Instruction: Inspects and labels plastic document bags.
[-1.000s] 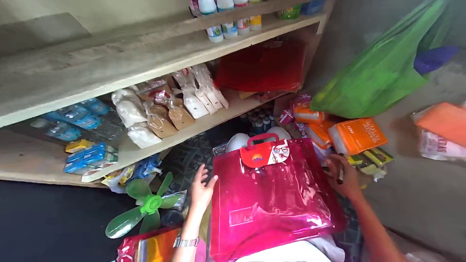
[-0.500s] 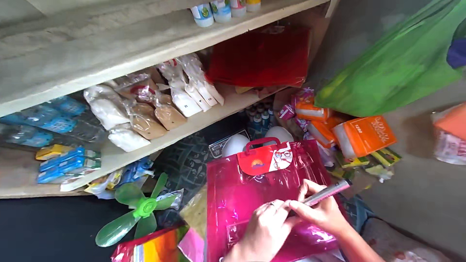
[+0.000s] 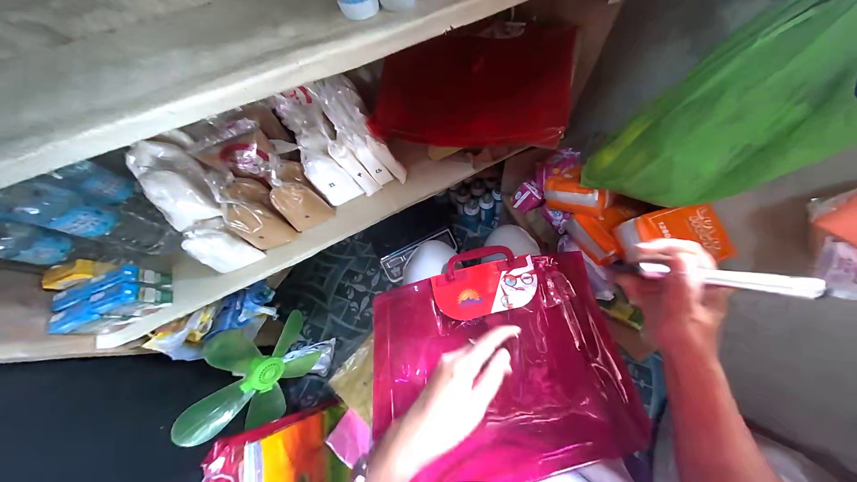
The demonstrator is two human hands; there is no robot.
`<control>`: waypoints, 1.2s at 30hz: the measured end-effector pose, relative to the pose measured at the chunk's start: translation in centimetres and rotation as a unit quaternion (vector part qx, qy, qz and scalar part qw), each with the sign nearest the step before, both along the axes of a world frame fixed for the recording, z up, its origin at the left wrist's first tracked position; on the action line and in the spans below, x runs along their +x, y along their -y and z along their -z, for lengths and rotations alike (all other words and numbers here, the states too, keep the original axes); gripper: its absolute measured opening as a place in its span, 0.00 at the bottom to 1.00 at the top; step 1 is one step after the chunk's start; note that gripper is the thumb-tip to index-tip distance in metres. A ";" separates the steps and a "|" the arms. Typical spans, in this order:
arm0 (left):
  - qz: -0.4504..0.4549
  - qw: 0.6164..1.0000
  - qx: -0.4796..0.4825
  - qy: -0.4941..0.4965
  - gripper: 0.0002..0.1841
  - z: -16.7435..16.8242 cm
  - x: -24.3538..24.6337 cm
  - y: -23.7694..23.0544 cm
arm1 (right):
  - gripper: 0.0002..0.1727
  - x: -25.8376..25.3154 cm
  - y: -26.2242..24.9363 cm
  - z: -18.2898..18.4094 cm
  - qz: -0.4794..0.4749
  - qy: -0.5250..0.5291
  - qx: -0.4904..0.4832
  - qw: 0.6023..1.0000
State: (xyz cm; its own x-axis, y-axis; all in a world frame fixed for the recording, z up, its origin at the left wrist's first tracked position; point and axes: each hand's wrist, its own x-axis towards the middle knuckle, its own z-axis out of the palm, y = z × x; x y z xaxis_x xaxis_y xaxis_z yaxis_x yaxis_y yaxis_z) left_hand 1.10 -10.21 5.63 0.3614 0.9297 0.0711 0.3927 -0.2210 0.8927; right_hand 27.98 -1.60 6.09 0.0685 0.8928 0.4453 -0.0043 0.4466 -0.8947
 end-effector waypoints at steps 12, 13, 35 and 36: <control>-0.151 0.967 0.156 -0.134 0.09 3.9 -2.1 -11.5 | 0.12 -6.5 -4.6 7.2 -0.024 -0.066 -0.168 0.983; -0.128 0.970 0.149 -0.143 0.09 4.1 -1.7 -11.8 | 0.14 -6.6 -4.8 7.3 -0.028 -0.072 -0.167 0.983; -0.008 0.952 0.045 -0.301 0.37 4.6 0.6 -12.8 | 0.22 -7.1 -6.0 9.1 0.016 -0.131 -0.116 0.984; -0.012 0.955 0.055 -0.292 0.36 4.5 0.7 -12.9 | 0.22 -7.0 -6.0 9.0 0.015 -0.121 -0.107 0.987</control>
State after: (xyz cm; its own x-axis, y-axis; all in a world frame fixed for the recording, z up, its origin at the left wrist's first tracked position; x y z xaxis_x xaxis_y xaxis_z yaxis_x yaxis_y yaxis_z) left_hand 1.80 2.66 1.13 0.3476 0.9369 -0.0382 0.8227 -0.2851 0.4918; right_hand 20.93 4.41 -2.92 0.1775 0.9607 0.2134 -0.2182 0.2498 -0.9434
